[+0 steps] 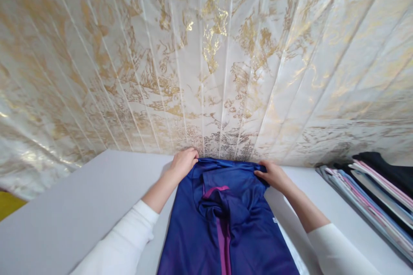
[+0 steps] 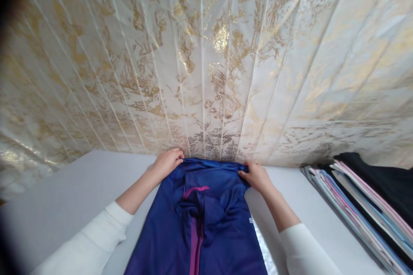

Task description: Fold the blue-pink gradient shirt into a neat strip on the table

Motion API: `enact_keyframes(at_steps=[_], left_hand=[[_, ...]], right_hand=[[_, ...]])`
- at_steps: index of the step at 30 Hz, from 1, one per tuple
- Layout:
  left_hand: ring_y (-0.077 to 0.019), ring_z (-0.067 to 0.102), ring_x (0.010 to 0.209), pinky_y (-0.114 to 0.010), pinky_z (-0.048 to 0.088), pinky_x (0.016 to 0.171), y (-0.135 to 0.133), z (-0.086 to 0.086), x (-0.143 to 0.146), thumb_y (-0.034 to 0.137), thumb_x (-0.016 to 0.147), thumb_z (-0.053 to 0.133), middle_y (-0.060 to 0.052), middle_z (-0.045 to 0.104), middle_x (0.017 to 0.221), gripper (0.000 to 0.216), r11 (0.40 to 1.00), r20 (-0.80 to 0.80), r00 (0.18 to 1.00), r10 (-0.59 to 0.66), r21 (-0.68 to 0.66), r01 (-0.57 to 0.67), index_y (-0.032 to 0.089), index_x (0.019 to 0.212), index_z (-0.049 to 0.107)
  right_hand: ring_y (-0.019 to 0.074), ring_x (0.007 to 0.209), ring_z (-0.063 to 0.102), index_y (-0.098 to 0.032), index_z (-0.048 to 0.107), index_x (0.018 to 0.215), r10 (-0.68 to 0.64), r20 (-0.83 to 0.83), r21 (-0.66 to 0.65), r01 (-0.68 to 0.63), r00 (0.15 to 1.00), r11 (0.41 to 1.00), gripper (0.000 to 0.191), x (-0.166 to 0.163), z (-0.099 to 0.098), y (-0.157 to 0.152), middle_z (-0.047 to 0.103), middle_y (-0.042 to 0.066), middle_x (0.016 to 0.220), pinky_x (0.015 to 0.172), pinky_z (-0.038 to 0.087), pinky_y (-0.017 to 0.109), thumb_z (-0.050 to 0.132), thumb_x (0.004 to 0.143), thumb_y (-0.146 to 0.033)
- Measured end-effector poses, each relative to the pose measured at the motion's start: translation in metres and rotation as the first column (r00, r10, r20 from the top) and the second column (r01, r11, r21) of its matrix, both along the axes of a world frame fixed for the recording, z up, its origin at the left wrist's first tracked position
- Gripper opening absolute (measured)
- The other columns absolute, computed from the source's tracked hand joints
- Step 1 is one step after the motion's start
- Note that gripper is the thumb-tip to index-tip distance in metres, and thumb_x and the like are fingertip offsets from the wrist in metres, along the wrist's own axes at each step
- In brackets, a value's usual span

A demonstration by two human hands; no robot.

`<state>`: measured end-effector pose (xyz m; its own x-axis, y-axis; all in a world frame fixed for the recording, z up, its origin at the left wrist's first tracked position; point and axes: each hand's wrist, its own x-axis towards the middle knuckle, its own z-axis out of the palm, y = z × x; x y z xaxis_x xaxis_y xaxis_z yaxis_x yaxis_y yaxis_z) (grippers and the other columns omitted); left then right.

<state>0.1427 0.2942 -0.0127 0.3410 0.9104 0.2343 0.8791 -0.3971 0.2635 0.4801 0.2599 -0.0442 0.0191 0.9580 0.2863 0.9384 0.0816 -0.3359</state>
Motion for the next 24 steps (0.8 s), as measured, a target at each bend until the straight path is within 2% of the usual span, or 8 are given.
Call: enact_keyframes(at_steps=[2,4,8,12,17,20,22,24], left_hand=[[-0.024,0.067,0.092,-0.03,0.048,0.08,-0.006,0.008,0.004,0.015,0.089,0.06,-0.007,0.067,0.103,0.007,0.996,-0.018,0.997,0.077,0.036,-0.076,0.019,0.087,0.066],[-0.0252,0.067,0.093,-0.032,0.047,0.079,-0.013,0.018,0.008,0.019,0.094,0.053,-0.009,0.066,0.108,0.01,0.984,-0.01,0.987,0.158,0.089,-0.156,0.019,0.098,0.063],[-0.0244,0.069,0.085,-0.03,0.045,0.072,-0.017,0.028,0.01,0.023,0.099,0.045,-0.006,0.07,0.089,0.016,0.955,0.036,0.964,0.263,0.135,-0.265,0.021,0.111,0.056],[-0.0221,0.07,0.083,-0.027,0.044,0.07,-0.01,0.025,-0.001,0.019,0.097,0.049,-0.004,0.072,0.087,0.011,0.956,0.083,0.961,0.262,0.111,-0.27,0.022,0.103,0.057],[-0.0201,0.071,0.078,-0.026,0.047,0.071,0.002,0.015,-0.018,0.018,0.096,0.049,0.0,0.07,0.074,0.011,0.959,0.192,0.946,0.26,0.065,-0.277,0.022,0.1,0.058],[-0.0147,0.072,0.07,-0.023,0.05,0.069,0.01,0.009,-0.021,0.014,0.097,0.042,0.001,0.069,0.076,0.016,0.96,0.276,0.925,0.261,0.023,-0.278,0.02,0.103,0.056],[-0.0136,0.072,0.076,-0.024,0.053,0.073,0.01,0.008,-0.021,0.009,0.093,0.043,-0.002,0.07,0.093,0.02,0.964,0.309,0.918,0.25,0.008,-0.265,0.019,0.105,0.055],[-0.0166,0.072,0.089,-0.029,0.055,0.081,-0.003,0.01,-0.018,0.006,0.088,0.049,-0.007,0.066,0.109,0.023,0.972,0.317,0.922,0.222,0.009,-0.237,0.017,0.106,0.056]], right_hand=[[0.0213,0.071,0.061,-0.023,0.06,0.079,0.011,-0.062,0.07,-0.006,0.998,0.998,0.008,0.0,0.006,0.001,0.065,0.002,0.071,0.065,0.043,0.028,0.057,0.073,-0.028],[0.0197,0.071,0.059,-0.023,0.056,0.08,0.026,-0.127,0.175,-0.003,0.992,0.985,0.01,-0.002,0.015,0.0,0.064,0.002,0.074,0.065,0.042,0.028,0.051,0.074,-0.028],[0.0182,0.065,0.056,-0.024,0.051,0.079,0.051,-0.243,0.33,0.033,0.969,0.944,0.011,-0.009,0.028,-0.003,0.058,0.0,0.069,0.062,0.039,0.028,0.047,0.075,-0.034],[0.0143,0.052,0.048,-0.024,0.047,0.075,0.109,-0.316,0.378,0.02,0.943,0.926,0.013,-0.019,0.041,-0.016,0.049,-0.005,0.059,0.054,0.036,0.026,0.047,0.078,-0.037],[0.0118,0.055,0.043,-0.025,0.046,0.078,0.243,-0.294,0.458,-0.087,0.924,0.885,0.011,-0.028,0.071,-0.034,0.044,-0.006,0.063,0.056,0.037,0.024,0.052,0.08,-0.034],[0.0136,0.058,0.049,-0.024,0.049,0.081,0.131,-0.306,0.413,0.008,0.943,0.911,0.011,-0.021,0.073,-0.028,0.051,-0.003,0.066,0.06,0.042,0.026,0.053,0.081,-0.035],[0.0173,0.064,0.058,-0.023,0.051,0.085,0.066,-0.318,0.33,0.044,0.946,0.943,0.014,-0.014,0.064,-0.021,0.06,0.002,0.075,0.062,0.047,0.029,0.053,0.079,-0.037],[0.0234,0.08,0.066,-0.022,0.053,0.093,0.077,-0.324,0.288,0.021,0.943,0.957,0.021,-0.011,0.053,-0.024,0.066,0.009,0.093,0.069,0.053,0.035,0.052,0.078,-0.037]])
